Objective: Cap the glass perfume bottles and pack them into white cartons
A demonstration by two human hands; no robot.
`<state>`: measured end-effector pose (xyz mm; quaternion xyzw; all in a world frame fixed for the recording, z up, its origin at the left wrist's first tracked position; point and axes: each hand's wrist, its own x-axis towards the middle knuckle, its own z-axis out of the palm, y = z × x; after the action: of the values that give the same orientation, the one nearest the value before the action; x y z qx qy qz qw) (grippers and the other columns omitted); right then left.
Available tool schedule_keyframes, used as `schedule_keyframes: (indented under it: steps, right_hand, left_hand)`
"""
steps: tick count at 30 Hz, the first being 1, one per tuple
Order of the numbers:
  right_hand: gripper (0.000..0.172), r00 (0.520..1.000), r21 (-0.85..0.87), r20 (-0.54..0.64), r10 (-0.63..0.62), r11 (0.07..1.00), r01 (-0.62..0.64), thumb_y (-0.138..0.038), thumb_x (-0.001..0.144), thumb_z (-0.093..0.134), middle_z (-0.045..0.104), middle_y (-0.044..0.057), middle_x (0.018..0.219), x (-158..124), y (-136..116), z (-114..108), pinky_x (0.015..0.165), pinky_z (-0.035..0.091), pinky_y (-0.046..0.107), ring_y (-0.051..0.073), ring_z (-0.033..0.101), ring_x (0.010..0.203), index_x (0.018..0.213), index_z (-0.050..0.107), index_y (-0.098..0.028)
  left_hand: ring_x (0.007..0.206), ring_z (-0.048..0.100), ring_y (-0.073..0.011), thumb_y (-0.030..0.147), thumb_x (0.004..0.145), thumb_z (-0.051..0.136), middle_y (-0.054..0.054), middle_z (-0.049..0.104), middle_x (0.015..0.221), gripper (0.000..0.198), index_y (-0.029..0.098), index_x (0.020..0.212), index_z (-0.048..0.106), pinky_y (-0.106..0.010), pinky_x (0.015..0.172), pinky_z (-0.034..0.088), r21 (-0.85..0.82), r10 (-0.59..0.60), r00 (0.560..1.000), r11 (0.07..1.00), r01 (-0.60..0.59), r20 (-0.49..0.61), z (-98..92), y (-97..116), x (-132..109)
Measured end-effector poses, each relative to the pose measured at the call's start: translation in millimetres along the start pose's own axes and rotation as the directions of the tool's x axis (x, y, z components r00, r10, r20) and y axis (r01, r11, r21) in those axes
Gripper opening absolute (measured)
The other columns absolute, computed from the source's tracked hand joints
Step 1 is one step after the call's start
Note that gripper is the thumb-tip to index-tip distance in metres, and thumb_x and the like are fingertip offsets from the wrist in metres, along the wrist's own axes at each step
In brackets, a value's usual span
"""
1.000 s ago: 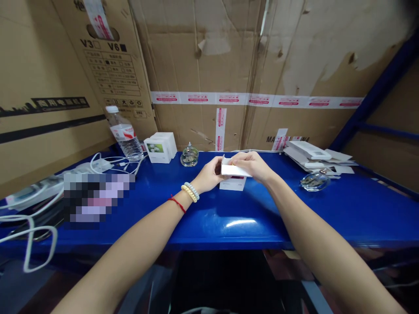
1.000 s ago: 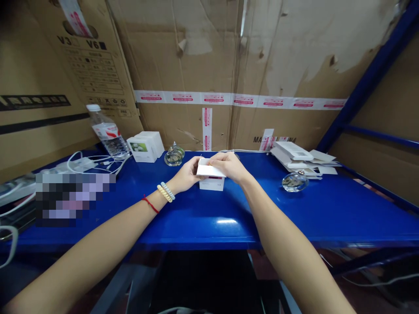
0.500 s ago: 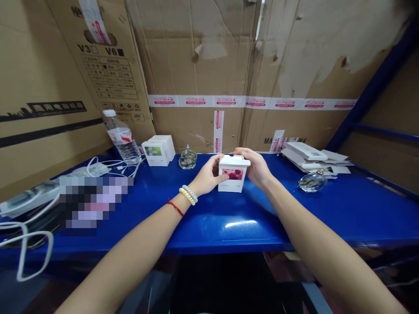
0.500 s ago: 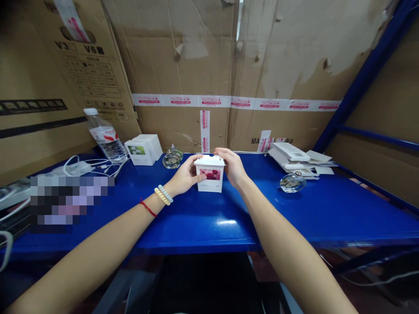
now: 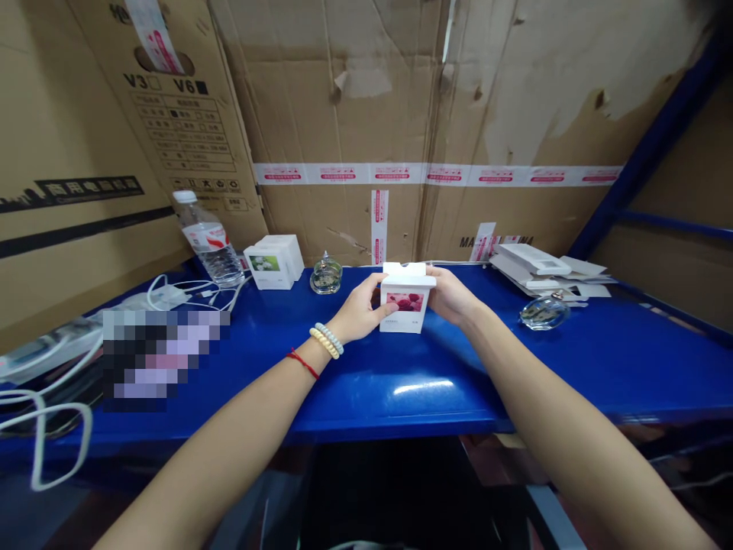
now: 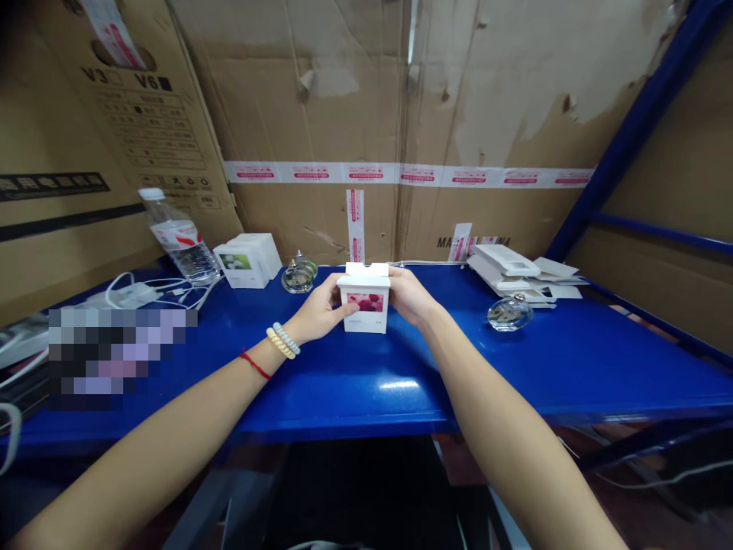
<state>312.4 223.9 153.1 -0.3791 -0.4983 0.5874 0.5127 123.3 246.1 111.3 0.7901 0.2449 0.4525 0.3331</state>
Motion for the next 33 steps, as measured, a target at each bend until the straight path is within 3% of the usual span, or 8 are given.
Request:
schedule_keyframes:
  steps: [5, 10, 16, 22, 26, 29, 33]
  right_hand:
    - [0.026, 0.997, 0.076, -0.034, -0.072, 0.994, 0.074, -0.029, 0.059, 0.076, 0.072, 0.004, 0.079, 0.0, -2.5, -3.3, 0.07, 0.047, 0.03, 0.016, 0.063, 0.073, 0.082, 0.071, -0.017]
    - [0.032, 0.991, 0.078, -0.075, -0.107, 0.991, 0.113, -0.022, 0.051, 0.077, 0.071, 0.002, 0.08, 0.1, -4.9, -4.8, 0.07, 0.046, 0.03, 0.016, 0.061, 0.071, 0.082, 0.071, -0.019]
    - [0.043, 0.991, 0.148, -0.018, -0.134, 0.98, 0.135, -0.049, 0.059, 0.076, 0.072, 0.003, 0.087, -5.9, -8.3, -4.5, 0.074, 0.048, 0.032, 0.019, 0.064, 0.08, 0.091, 0.069, -0.021]
    - [0.047, 0.969, 0.05, -0.016, -0.248, 0.967, 0.248, -0.036, 0.053, 0.085, 0.071, 0.002, 0.097, -4.7, -4.2, -3.8, 0.076, 0.049, 0.031, 0.017, 0.064, 0.085, 0.094, 0.066, -0.024]
    - [0.03, 0.932, -0.063, -0.059, -0.358, 0.933, 0.355, -0.035, 0.056, 0.083, 0.068, 0.003, 0.109, -1.0, -1.0, -6.4, 0.075, 0.047, 0.029, 0.016, 0.062, 0.091, 0.077, 0.067, -0.021]
    - [0.025, 0.928, -0.147, -0.058, -0.368, 0.923, 0.357, -0.035, 0.059, 0.081, 0.067, 0.005, 0.111, -0.3, -0.2, -8.0, 0.082, 0.047, 0.032, 0.018, 0.061, 0.098, 0.07, 0.067, -0.019]
    - [0.027, 0.944, -0.183, -0.067, -0.324, 0.934, 0.307, -0.036, 0.058, 0.081, 0.066, 0.005, 0.11, -1.4, -0.9, -5.4, 0.082, 0.047, 0.032, 0.017, 0.061, 0.093, 0.074, 0.069, -0.018]
  left_hand:
    - [0.103, 0.065, -0.0234, 0.041, 0.079, 0.071, -0.012, 0.065, 0.118, 0.052, 0.017, 0.122, 0.052, -0.037, 0.089, 0.055, -0.004, -0.042, 0.999, 0.999, 0.042, -0.004, -0.1, 2.5, -1.9]
    - [0.105, 0.066, -0.0225, 0.044, 0.077, 0.073, -0.011, 0.064, 0.121, 0.055, 0.018, 0.122, 0.054, -0.036, 0.093, 0.055, -0.095, -0.04, 0.997, 0.995, 0.034, -0.06, 1.5, 8.9, -1.1]
    - [0.09, 0.067, -0.0191, 0.057, 0.081, 0.06, -0.01, 0.069, 0.106, 0.051, 0.015, 0.109, 0.06, -0.029, 0.077, 0.054, -0.133, -0.082, 0.987, 0.989, 0.063, -0.14, -0.2, 18.1, 3.4]
    - [0.082, 0.062, -0.0155, 0.06, 0.083, 0.054, -0.004, 0.07, 0.088, 0.048, 0.015, 0.091, 0.067, -0.025, 0.074, 0.049, -0.073, -0.112, 0.965, 0.993, 0.097, -0.239, 1.1, 23.0, 5.7]
    - [0.078, 0.06, -0.0147, 0.059, 0.082, 0.056, -0.003, 0.069, 0.083, 0.046, 0.015, 0.088, 0.066, -0.024, 0.069, 0.048, -0.105, -0.131, 0.963, 0.989, 0.109, -0.237, 2.5, 23.0, 6.7]
    - [0.078, 0.061, -0.0149, 0.055, 0.082, 0.057, -0.003, 0.07, 0.084, 0.042, 0.015, 0.089, 0.066, -0.024, 0.068, 0.049, -0.1, -0.13, 0.967, 0.989, 0.11, -0.22, 2.2, 22.4, 6.8]
    - [0.087, 0.067, -0.0178, 0.049, 0.082, 0.061, -0.007, 0.073, 0.098, 0.039, 0.015, 0.1, 0.065, -0.028, 0.077, 0.053, -0.121, -0.135, 0.972, 0.986, 0.113, -0.19, 2.3, 18.7, 7.1]
